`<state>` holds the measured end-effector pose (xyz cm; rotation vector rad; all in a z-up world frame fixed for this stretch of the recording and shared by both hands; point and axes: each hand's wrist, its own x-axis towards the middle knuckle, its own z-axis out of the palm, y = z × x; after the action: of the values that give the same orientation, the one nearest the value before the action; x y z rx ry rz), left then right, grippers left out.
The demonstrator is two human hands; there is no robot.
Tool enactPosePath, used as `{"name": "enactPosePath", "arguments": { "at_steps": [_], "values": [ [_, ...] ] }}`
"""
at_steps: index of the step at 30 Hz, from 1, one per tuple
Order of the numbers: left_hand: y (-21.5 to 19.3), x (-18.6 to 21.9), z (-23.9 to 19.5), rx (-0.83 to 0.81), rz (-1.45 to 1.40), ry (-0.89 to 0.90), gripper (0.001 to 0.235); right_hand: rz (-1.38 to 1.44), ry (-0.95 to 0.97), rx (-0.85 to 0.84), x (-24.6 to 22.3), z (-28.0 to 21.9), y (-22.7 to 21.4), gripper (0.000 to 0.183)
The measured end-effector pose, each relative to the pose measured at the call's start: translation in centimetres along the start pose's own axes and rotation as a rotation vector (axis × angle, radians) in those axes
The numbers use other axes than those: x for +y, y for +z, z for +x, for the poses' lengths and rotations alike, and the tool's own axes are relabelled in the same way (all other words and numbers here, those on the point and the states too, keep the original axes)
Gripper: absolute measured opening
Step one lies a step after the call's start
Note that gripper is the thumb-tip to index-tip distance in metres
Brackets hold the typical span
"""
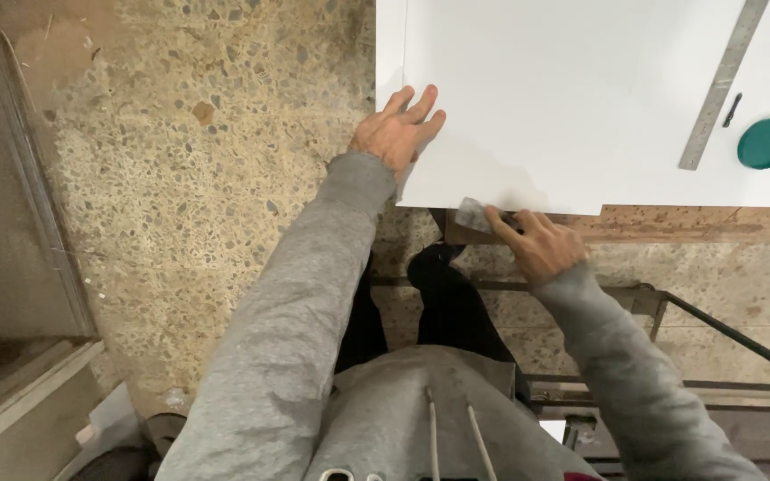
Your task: Scrape adhesive or excess material from the edge of a white melamine board using a putty knife/scraper tool.
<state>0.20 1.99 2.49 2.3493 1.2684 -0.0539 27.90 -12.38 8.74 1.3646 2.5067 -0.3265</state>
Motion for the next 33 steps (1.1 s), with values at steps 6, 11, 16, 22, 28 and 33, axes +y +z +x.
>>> {"name": "enactPosePath", "arguments": {
  "at_steps": [6, 11, 16, 22, 28, 33],
  "values": [
    [1.5, -0.9, 0.3, 0.094, 0.03, 0.031, 0.071, 0.032, -0.025, 0.181, -0.3, 0.5, 1.9, 0.069],
    [0.4, -0.4, 0.3, 0.06, 0.012, 0.028, 0.075, 0.025, -0.039, 0.168, -2.4, 2.2, 0.7, 0.069],
    [-0.5, -0.2, 0.0, 0.002, 0.0, 0.034, 0.077, 0.007, -0.057, 0.16, -1.9, 1.6, 0.4, 0.068],
    [-0.8, -0.2, 0.3, 0.014, 0.017, 0.044, 0.074, -0.016, -0.047, 0.188, -2.5, 2.6, 1.4, 0.067],
    [-0.3, -0.3, 0.1, -0.008, 0.004, 0.055, 0.073, -0.026, -0.029, 0.139, -3.3, 2.3, 1.6, 0.066],
    [-0.4, -0.5, 0.3, -0.013, -0.017, 0.079, 0.075, -0.004, -0.053, 0.205, -2.8, 2.1, 1.4, 0.07]
  ]
}}
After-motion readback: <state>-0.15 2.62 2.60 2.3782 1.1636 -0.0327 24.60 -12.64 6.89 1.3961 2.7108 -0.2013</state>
